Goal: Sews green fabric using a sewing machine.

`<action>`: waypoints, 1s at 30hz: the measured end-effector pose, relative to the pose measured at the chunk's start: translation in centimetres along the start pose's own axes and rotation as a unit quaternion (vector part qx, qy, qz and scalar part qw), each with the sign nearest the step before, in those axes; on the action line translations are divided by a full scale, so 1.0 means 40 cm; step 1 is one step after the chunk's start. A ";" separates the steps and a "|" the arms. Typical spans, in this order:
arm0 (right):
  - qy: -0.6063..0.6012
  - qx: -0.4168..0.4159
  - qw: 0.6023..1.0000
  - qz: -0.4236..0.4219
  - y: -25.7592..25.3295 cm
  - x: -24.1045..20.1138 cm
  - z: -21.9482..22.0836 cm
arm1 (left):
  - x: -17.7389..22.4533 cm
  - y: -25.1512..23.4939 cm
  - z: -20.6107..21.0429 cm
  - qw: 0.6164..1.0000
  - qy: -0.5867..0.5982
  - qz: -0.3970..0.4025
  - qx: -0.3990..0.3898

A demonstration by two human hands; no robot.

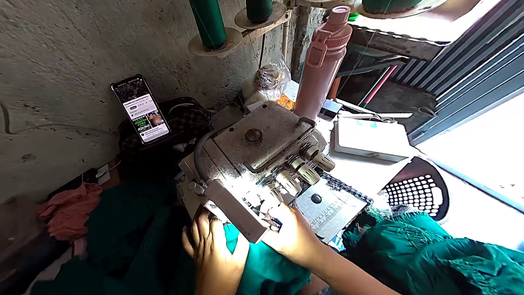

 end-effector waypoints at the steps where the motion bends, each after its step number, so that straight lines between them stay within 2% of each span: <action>1: -0.006 0.003 1.000 -0.006 0.000 0.001 0.002 | 0.000 0.001 0.003 1.000 -0.008 0.000 0.011; 30: 0.002 0.037 0.999 -0.005 0.003 0.006 0.017 | 0.004 -0.013 0.005 0.999 -0.029 -0.013 0.025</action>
Point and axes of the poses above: each hand's wrist, its own y-axis away from the middle knuckle, its own z-axis out of the palm, x = y × z, the point moved 3 cm from there along -y, towards the middle knuckle, and after that the axes turned 15 degrees about -y, right-handed, at the moved point
